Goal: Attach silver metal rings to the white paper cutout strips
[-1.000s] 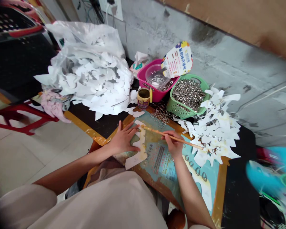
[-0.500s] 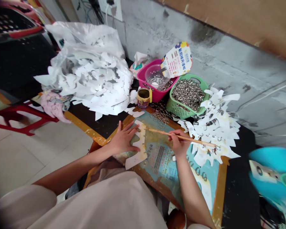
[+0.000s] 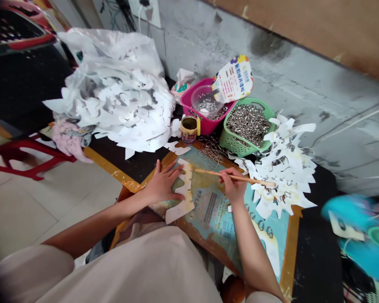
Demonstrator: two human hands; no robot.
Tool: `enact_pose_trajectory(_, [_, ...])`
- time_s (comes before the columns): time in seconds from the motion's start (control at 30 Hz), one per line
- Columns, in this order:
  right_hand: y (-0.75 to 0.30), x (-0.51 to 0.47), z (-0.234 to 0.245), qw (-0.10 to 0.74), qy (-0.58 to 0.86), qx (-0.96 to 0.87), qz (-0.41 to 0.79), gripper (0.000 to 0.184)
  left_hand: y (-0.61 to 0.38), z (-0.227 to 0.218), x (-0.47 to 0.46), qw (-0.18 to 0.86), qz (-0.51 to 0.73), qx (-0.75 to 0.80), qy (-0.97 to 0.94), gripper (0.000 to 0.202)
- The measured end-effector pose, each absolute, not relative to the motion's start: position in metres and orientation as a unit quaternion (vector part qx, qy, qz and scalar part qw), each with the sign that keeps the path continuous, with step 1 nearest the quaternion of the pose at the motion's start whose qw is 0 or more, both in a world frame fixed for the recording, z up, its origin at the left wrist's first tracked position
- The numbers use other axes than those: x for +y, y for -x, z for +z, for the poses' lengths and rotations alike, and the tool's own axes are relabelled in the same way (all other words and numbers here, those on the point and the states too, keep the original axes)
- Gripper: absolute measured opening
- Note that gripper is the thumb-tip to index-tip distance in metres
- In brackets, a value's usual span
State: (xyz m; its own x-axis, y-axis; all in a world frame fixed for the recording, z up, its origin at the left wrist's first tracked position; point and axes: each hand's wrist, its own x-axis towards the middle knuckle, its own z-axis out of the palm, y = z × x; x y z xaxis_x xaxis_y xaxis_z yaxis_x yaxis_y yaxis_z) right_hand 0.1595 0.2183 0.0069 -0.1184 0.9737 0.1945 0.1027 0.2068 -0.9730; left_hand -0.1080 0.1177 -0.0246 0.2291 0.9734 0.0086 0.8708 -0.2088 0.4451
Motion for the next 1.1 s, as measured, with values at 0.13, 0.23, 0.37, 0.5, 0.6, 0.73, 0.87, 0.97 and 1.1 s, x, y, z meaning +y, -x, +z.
enact_pose_trajectory(0.13, [-0.162, 0.224, 0.004, 0.536, 0.444, -0.522, 0.492, 0.008, 0.108, -0.025, 0.117, 0.175, 0.148, 0.6, -0.766, 0.09])
enact_pose_trajectory(0.23, [-0.163, 0.228, 0.002, 0.507, 0.453, -0.519, 0.518, 0.007, 0.108, -0.024, 0.117, 0.175, 0.148, 0.6, -0.766, 0.091])
enact_pose_trajectory(0.37, [-0.164, 0.233, -0.001, 0.504, 0.452, -0.503, 0.537, 0.011, 0.108, -0.024, 0.117, 0.171, 0.144, 0.6, -0.769, 0.089])
enact_pose_trajectory(0.5, [-0.166, 0.235, -0.005, 0.509, 0.458, -0.488, 0.542, 0.009, 0.108, -0.024, 0.118, 0.172, 0.146, 0.599, -0.768, 0.09])
enact_pose_trajectory(0.6, [-0.167, 0.236, -0.006, 0.496, 0.456, -0.488, 0.555, 0.008, 0.109, -0.025, 0.118, 0.172, 0.147, 0.599, -0.768, 0.09])
enact_pose_trajectory(0.73, [-0.166, 0.238, -0.007, 0.51, 0.456, -0.476, 0.552, 0.01, 0.109, -0.024, 0.117, 0.171, 0.148, 0.6, -0.768, 0.089])
enact_pose_trajectory(0.87, [-0.165, 0.239, -0.01, 0.497, 0.456, -0.481, 0.56, 0.006, 0.108, -0.023, 0.117, 0.174, 0.149, 0.6, -0.766, 0.09])
enact_pose_trajectory(0.97, [-0.167, 0.239, -0.011, 0.491, 0.456, -0.477, 0.569, 0.009, 0.108, -0.022, 0.117, 0.178, 0.148, 0.599, -0.766, 0.09])
enact_pose_trajectory(1.1, [-0.172, 0.236, -0.011, 0.489, 0.46, -0.466, 0.576, 0.007, 0.108, -0.02, 0.118, 0.18, 0.144, 0.601, -0.765, 0.089])
